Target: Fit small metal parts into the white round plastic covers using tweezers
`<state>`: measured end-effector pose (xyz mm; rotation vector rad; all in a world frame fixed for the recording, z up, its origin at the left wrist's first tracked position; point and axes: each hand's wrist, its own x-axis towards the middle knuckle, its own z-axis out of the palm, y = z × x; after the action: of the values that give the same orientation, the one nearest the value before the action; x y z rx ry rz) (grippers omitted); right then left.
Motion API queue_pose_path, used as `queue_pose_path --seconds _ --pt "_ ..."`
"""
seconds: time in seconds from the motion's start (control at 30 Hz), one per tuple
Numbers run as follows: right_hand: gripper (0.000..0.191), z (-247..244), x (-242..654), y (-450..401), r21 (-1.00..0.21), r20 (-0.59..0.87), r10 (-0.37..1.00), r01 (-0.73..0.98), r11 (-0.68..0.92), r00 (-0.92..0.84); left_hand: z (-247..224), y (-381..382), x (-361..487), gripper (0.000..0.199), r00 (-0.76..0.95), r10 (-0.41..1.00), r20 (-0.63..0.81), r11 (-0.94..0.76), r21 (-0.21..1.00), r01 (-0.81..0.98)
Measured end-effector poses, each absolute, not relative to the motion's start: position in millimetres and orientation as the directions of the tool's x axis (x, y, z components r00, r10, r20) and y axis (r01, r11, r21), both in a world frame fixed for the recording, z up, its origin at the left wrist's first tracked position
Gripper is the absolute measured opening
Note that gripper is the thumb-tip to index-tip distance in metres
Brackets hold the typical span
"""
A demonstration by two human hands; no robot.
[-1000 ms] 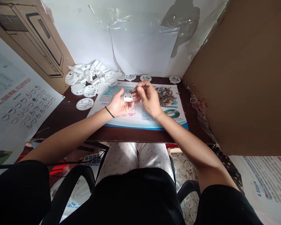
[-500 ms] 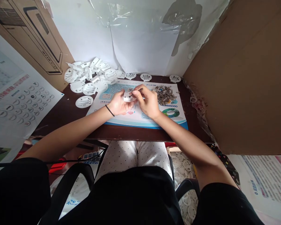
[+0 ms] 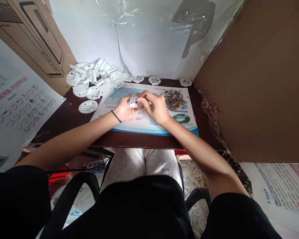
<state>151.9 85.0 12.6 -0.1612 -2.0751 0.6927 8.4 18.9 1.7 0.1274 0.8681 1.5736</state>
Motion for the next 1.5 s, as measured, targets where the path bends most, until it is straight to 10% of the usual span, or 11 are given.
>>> queue_pose_path --seconds 1.5 --pt "0.051 -14 137 96 -0.670 0.654 0.508 -0.118 0.733 -0.561 6 20 23 0.043 -0.396 0.840 -0.372 -0.045 0.678 -0.733"
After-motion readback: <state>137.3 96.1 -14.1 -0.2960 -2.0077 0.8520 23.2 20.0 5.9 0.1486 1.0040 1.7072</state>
